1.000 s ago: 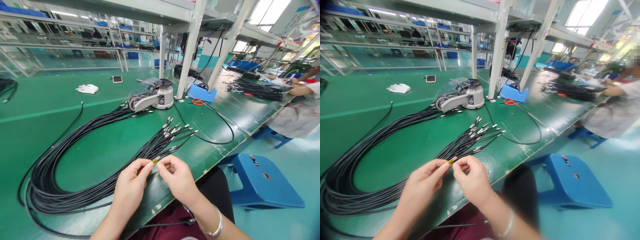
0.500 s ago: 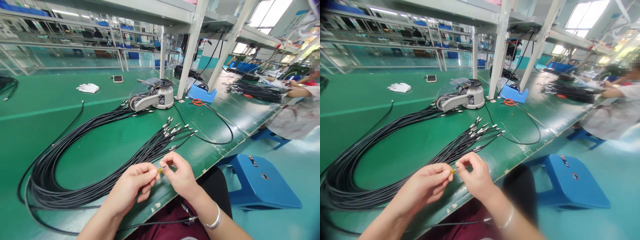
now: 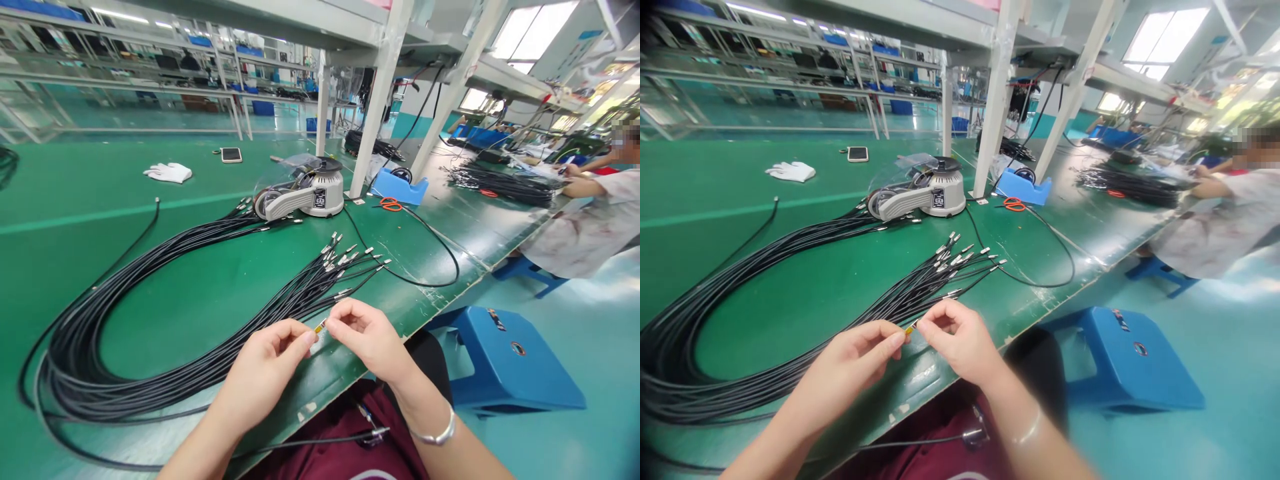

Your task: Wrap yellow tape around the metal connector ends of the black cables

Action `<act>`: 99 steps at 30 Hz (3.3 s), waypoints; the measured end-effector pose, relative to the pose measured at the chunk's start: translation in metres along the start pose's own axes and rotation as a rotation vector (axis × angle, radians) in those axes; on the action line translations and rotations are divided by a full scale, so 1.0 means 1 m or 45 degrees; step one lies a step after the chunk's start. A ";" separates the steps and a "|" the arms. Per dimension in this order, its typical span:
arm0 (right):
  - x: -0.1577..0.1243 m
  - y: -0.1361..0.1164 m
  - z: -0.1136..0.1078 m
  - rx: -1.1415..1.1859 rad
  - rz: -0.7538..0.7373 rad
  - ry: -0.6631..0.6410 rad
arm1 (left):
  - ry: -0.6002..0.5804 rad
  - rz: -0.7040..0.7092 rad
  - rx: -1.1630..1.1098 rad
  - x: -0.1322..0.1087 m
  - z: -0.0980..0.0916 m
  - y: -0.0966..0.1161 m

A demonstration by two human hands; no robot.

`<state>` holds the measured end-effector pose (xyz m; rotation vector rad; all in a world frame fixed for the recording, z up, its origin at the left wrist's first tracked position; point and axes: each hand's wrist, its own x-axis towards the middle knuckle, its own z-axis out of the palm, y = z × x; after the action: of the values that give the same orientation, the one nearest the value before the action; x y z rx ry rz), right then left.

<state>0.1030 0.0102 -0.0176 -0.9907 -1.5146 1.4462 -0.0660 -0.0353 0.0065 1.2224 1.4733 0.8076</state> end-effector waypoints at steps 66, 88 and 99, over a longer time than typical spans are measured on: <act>-0.006 0.015 -0.027 -0.025 0.309 -0.175 | 0.020 0.141 0.839 -0.035 -0.021 -0.036; -0.031 0.011 -0.020 0.019 0.306 -0.052 | -0.115 0.032 0.650 -0.016 0.023 0.004; -0.033 0.013 -0.020 0.091 0.355 -0.049 | -0.147 0.135 0.758 -0.010 0.029 0.013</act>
<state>0.1341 -0.0123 -0.0312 -1.1716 -1.3811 1.7099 -0.0353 -0.0448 0.0139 1.7673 1.6183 0.3568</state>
